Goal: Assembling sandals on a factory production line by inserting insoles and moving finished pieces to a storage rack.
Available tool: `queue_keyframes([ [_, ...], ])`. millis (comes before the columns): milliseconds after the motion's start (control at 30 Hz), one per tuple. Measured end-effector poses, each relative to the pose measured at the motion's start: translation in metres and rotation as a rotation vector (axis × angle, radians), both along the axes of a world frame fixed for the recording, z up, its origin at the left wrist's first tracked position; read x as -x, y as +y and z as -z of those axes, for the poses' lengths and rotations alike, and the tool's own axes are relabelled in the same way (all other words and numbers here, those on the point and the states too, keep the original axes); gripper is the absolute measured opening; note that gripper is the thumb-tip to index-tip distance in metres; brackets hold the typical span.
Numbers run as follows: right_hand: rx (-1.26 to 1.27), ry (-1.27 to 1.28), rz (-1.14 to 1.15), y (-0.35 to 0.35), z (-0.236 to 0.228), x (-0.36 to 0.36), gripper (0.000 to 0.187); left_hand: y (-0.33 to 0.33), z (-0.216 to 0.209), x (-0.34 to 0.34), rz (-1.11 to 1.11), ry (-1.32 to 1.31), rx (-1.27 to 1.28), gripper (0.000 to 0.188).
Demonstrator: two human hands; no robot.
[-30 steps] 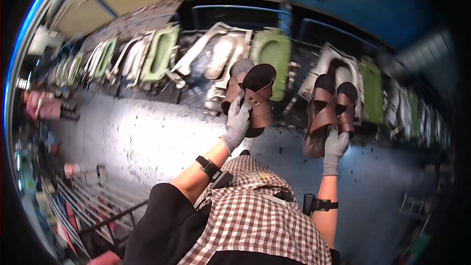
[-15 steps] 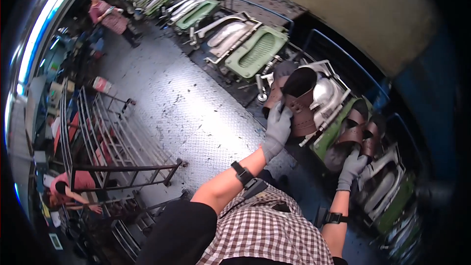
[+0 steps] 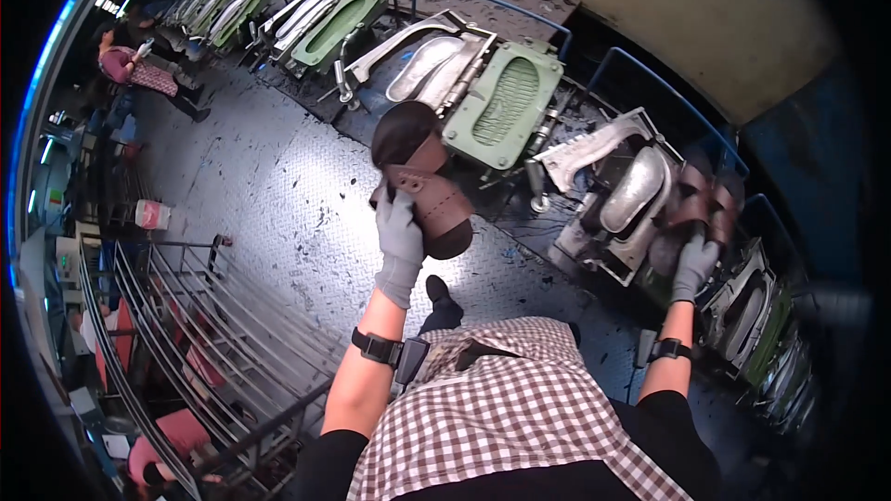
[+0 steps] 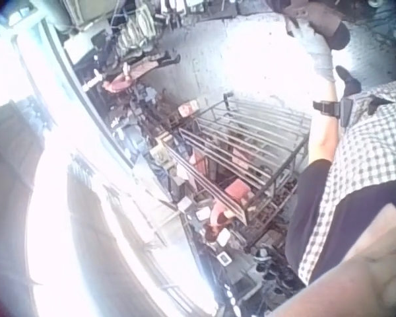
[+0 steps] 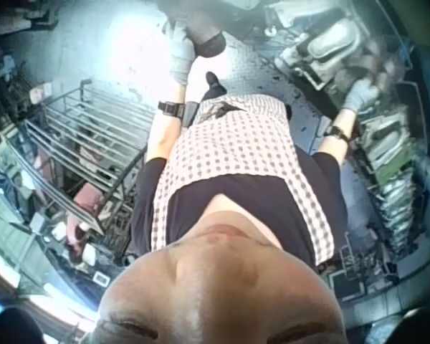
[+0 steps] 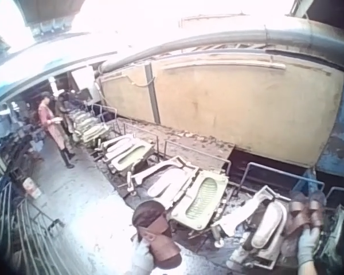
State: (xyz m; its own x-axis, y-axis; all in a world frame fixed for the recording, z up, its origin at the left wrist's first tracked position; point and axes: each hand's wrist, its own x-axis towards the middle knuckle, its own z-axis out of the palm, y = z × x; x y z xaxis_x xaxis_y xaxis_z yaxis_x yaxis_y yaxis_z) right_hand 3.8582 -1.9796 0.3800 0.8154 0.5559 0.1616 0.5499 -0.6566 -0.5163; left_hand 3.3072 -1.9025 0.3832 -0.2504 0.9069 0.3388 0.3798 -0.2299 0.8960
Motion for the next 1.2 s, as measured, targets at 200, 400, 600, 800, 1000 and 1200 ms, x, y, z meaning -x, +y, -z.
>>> queue_keyframes([
  [200, -0.068, -0.337, 0.285, -0.008, -0.011, 0.124, 0.056, 0.062, -0.013, 0.032, 0.222, -0.653, 0.154, 0.029],
  [400, -0.241, 0.693, -0.950, 0.089, -0.030, 0.401, 0.088, 0.085, -0.048, 0.041, 0.409, -0.304, 0.264, 0.028],
  [600, -0.091, 1.811, -1.108, 0.193, -0.025, 0.438, 0.079, 0.121, -0.070, 0.102, 0.561, -0.268, 0.137, 0.040],
  [800, -0.335, 1.734, -1.406, 0.285, -0.039, 0.525, 0.067, 0.182, -0.036, 0.181, 0.565, -0.310, 0.280, 0.030],
  [1000, -0.334, 1.934, -0.468, 0.398, -0.046, 0.591, 0.028, 0.277, -0.062, 0.218, 0.562, -0.321, 0.409, 0.035],
  [1200, -0.360, 1.885, -0.497, 0.471, -0.005, 0.611, 0.013, 0.375, -0.058, 0.266, 0.694, -0.420, 0.634, 0.039],
])
